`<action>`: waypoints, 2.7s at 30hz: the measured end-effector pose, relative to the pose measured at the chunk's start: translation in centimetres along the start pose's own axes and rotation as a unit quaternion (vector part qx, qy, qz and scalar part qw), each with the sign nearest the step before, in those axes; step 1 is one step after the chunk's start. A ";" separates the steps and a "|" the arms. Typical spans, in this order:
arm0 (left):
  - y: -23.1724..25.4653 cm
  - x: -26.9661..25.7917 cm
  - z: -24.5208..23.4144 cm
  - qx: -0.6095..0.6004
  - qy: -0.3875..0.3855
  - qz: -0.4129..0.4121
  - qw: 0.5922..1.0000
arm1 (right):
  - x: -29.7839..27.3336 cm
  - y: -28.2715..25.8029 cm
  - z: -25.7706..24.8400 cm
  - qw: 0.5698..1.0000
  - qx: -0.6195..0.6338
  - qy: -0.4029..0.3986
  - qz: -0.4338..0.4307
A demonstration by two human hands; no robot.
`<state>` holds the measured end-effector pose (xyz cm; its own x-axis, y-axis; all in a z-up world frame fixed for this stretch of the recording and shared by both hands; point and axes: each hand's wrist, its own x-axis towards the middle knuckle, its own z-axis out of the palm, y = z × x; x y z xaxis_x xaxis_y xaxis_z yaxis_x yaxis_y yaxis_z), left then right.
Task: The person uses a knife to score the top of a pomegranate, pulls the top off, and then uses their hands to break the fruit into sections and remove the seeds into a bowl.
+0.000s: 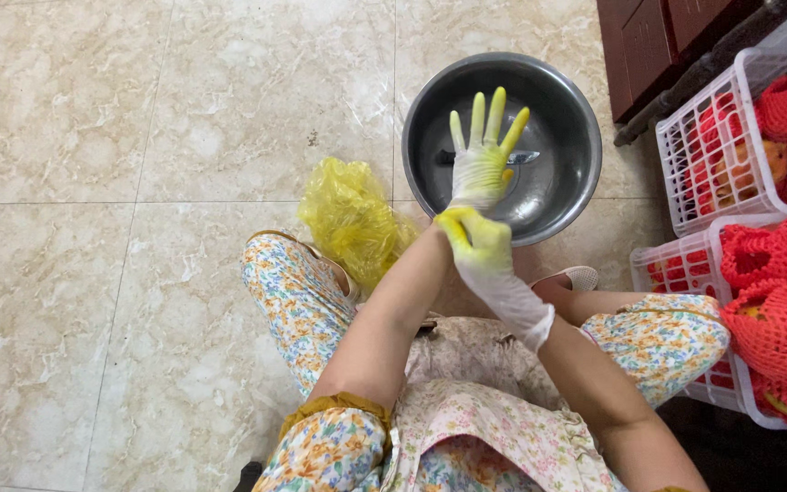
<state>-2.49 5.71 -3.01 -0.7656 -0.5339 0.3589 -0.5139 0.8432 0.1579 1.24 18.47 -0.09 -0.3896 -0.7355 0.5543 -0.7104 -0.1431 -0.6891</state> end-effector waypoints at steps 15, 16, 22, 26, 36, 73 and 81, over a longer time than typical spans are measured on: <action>0.5 -2.7 -8.1 -0.956 -0.157 0.017 0.246 | -0.2 -1.4 -4.1 0.989 -0.114 0.085 -0.026; 0.5 -2.9 -7.9 -0.953 -0.173 0.052 0.243 | 0.1 -1.1 -4.0 0.989 -0.114 0.087 -0.024; 0.2 -3.2 -6.4 -0.927 -0.193 -0.084 0.309 | -0.1 0.7 -3.9 0.999 -0.028 -0.003 0.021; 0.1 -0.9 -2.8 -0.894 -0.188 -0.122 0.389 | 1.4 1.4 -4.8 0.998 -0.060 -0.015 0.010; -0.7 1.8 -0.5 -0.247 0.067 -0.023 0.966 | -0.4 0.2 -2.4 0.971 0.116 -0.064 0.198; -1.5 2.1 6.7 -0.530 -0.060 -0.377 0.757 | -1.3 -0.6 -1.6 0.945 -0.234 -0.065 -0.218; -4.8 4.5 2.4 -0.860 0.087 -0.299 0.404 | 0.2 1.4 1.2 0.956 -0.286 0.010 0.070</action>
<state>-4.40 -0.88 -4.33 -0.5875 -0.7887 -0.1810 0.5571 -0.5564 0.6164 0.85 17.32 -1.45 -0.5113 -0.7075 0.4879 -0.8525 0.3453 -0.3925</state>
